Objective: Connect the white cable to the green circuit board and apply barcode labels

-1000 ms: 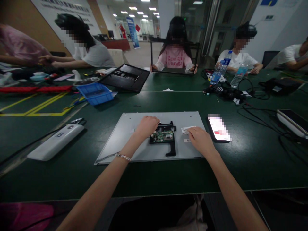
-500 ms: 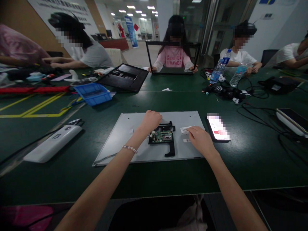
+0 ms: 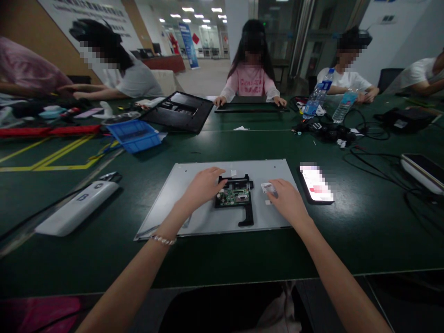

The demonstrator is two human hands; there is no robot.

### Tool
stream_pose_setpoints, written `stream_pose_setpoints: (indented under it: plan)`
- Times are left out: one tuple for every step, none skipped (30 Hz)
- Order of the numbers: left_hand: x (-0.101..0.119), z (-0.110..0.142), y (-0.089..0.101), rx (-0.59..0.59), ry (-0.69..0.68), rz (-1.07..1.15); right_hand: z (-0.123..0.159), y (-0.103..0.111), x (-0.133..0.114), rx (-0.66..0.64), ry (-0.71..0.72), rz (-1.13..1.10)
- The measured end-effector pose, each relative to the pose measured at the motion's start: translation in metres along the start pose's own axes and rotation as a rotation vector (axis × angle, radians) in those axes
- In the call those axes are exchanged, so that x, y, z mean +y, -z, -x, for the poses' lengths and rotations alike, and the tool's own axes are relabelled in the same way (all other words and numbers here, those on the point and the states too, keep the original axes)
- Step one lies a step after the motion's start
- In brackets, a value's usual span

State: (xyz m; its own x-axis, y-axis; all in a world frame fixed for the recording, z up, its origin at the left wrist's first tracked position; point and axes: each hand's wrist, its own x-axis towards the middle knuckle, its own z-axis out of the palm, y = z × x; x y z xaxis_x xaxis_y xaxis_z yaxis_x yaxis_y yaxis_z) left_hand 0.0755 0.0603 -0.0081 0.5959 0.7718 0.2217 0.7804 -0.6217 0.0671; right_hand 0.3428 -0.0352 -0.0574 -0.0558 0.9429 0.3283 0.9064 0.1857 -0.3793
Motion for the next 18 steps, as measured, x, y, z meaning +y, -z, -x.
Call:
stream_pose_setpoints:
  plan:
    - [-0.002, 0.006, 0.001, -0.018, -0.018, 0.046, 0.000, 0.000, 0.000, -0.002, -0.008, -0.001]
    - [-0.004, 0.011, 0.002, -0.041, -0.040, 0.098, -0.001, -0.001, 0.001, -0.004, -0.014, -0.003]
    - [-0.005, 0.016, 0.003, -0.065, -0.061, 0.155, -0.002, -0.001, 0.001, -0.005, -0.018, -0.006]
    - [-0.007, 0.021, 0.004, -0.089, -0.076, 0.214, -0.002, -0.001, 0.001, -0.005, -0.020, -0.010]
    - [-0.008, 0.024, 0.005, -0.111, -0.084, 0.271, -0.003, -0.001, 0.002, -0.006, -0.020, -0.014]
    - [-0.009, 0.027, 0.006, -0.130, -0.090, 0.322, -0.003, 0.000, 0.002, -0.006, -0.019, -0.019]
    - [-0.010, 0.030, 0.007, -0.144, -0.093, 0.364, -0.003, 0.000, 0.002, -0.006, -0.019, -0.024]
    - [-0.010, 0.031, 0.008, -0.154, -0.097, 0.396, -0.003, 0.000, 0.001, -0.008, -0.018, -0.029]
    - [-0.011, 0.032, 0.008, -0.165, -0.102, 0.419, -0.004, 0.000, 0.001, -0.008, -0.018, -0.035]
    - [-0.011, 0.032, 0.008, -0.174, -0.108, 0.435, -0.003, 0.000, 0.001, -0.007, -0.017, -0.040]
    - [-0.011, 0.032, 0.007, -0.181, -0.113, 0.450, -0.003, 0.000, 0.000, -0.004, -0.017, -0.045]
    - [-0.011, 0.032, 0.006, -0.186, -0.116, 0.464, -0.003, 0.000, -0.001, -0.003, -0.017, -0.050]
    - [-0.012, 0.032, 0.005, -0.190, -0.117, 0.478, -0.003, 0.000, -0.001, -0.002, -0.018, -0.054]
    - [-0.012, 0.032, 0.004, -0.191, -0.117, 0.492, -0.003, 0.000, -0.002, -0.001, -0.020, -0.058]
    - [-0.012, 0.032, 0.003, -0.188, -0.116, 0.504, -0.003, 0.001, -0.002, 0.000, -0.023, -0.061]
    - [-0.012, 0.032, 0.002, -0.184, -0.114, 0.514, -0.003, 0.001, -0.002, -0.002, -0.025, -0.063]
    - [-0.012, 0.032, 0.001, -0.182, -0.112, 0.521, -0.003, 0.000, -0.002, -0.004, -0.028, -0.064]
    - [-0.012, 0.032, 0.000, -0.182, -0.110, 0.529, -0.003, 0.000, -0.002, -0.007, -0.031, -0.063]
